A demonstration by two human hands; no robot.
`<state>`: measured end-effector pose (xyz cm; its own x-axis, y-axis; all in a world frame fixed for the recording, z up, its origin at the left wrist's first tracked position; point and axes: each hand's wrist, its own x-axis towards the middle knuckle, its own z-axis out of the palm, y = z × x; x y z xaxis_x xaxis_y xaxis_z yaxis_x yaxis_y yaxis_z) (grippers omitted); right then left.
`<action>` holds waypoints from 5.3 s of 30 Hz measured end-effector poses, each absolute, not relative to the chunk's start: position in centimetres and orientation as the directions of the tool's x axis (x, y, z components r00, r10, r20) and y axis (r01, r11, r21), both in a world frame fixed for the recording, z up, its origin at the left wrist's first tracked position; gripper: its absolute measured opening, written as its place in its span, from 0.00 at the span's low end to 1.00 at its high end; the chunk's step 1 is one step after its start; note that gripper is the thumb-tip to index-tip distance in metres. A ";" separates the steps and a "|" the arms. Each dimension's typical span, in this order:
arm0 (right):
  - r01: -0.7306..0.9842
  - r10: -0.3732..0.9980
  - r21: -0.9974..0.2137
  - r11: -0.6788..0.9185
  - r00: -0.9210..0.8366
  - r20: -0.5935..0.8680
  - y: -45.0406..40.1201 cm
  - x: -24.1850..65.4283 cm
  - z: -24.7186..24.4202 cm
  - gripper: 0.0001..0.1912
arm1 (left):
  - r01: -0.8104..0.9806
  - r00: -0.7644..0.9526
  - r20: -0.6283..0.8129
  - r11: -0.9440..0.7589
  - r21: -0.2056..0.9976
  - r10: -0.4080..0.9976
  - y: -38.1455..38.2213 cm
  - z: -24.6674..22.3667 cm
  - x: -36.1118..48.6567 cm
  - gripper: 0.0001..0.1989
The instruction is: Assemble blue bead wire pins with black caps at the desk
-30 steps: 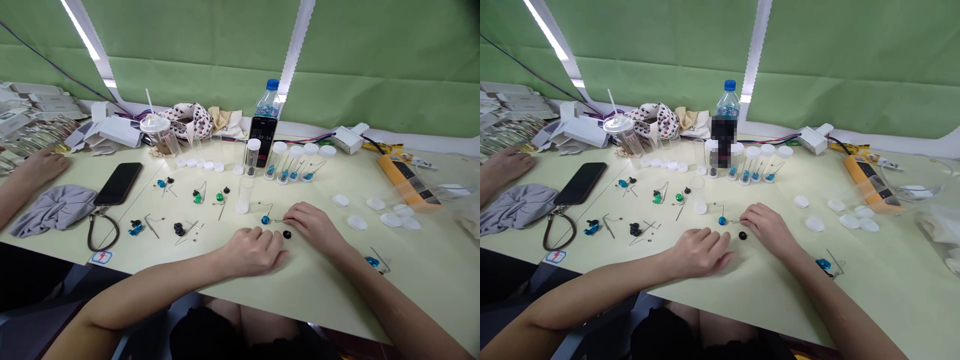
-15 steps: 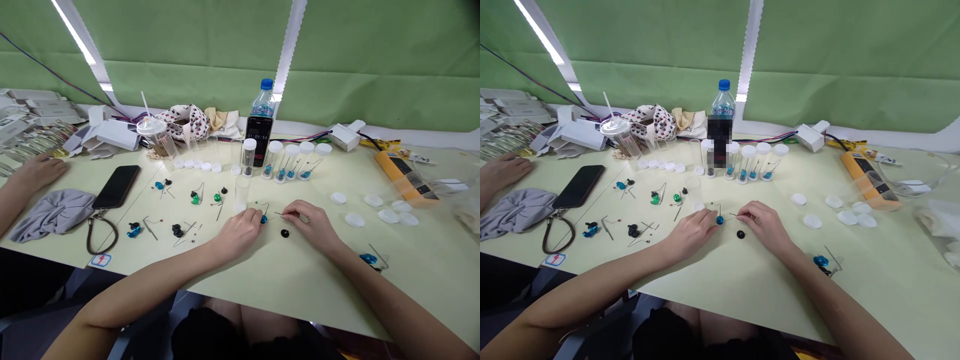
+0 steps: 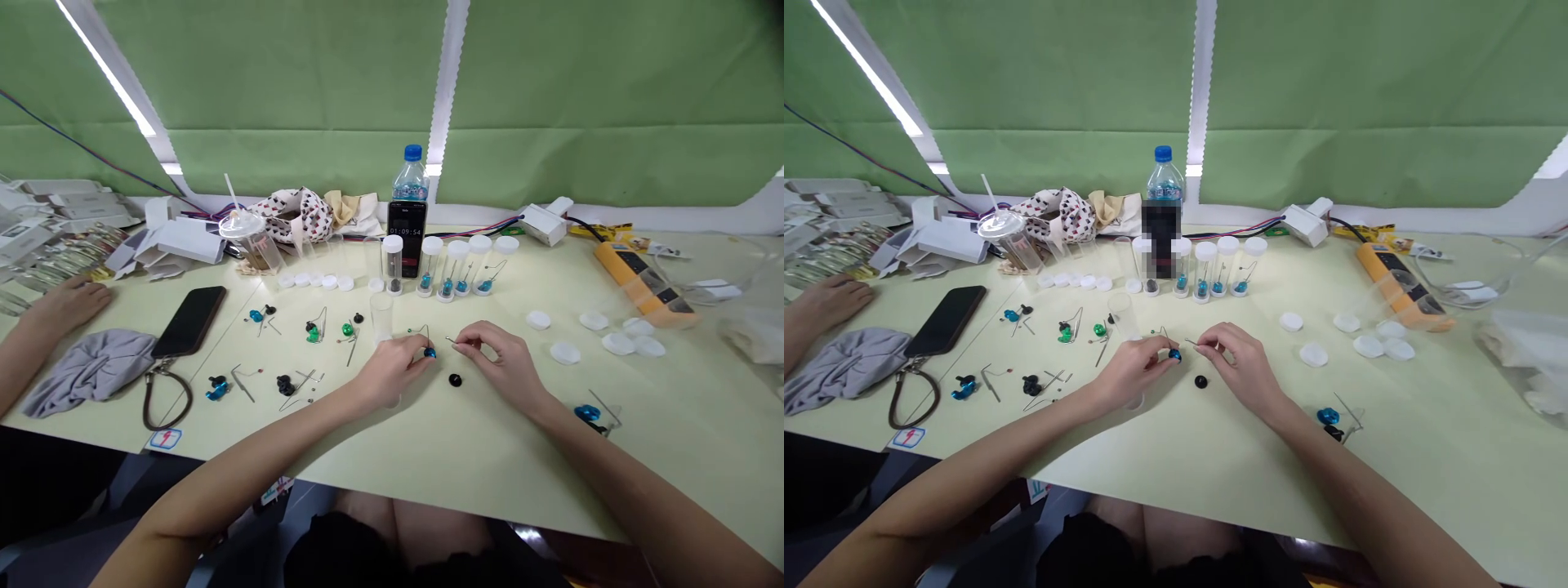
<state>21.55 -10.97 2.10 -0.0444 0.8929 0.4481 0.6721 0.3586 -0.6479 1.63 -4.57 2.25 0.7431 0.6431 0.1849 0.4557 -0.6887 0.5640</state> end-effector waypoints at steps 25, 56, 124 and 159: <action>0.680 0.826 -0.603 0.417 -0.007 0.564 -12.3 20.8 3.1 0.06 | -0.047 0.746 0.041 -0.010 0.999 0.665 -4.8 3.8 1.9 0.10; 0.676 0.755 -0.524 0.518 -0.073 0.652 -12.3 20.1 2.6 0.05 | -0.181 0.583 0.033 0.090 0.979 0.812 -5.6 2.8 2.1 0.13; 0.750 0.659 -0.349 0.562 -0.151 0.737 -12.7 20.0 2.5 0.08 | -0.261 0.606 0.040 0.152 0.953 0.794 -5.9 3.0 2.0 0.11; 0.887 0.636 0.057 0.458 -0.372 0.677 -12.7 19.8 2.0 0.04 | -0.189 0.567 0.036 0.087 0.978 0.823 -5.9 2.1 1.8 0.12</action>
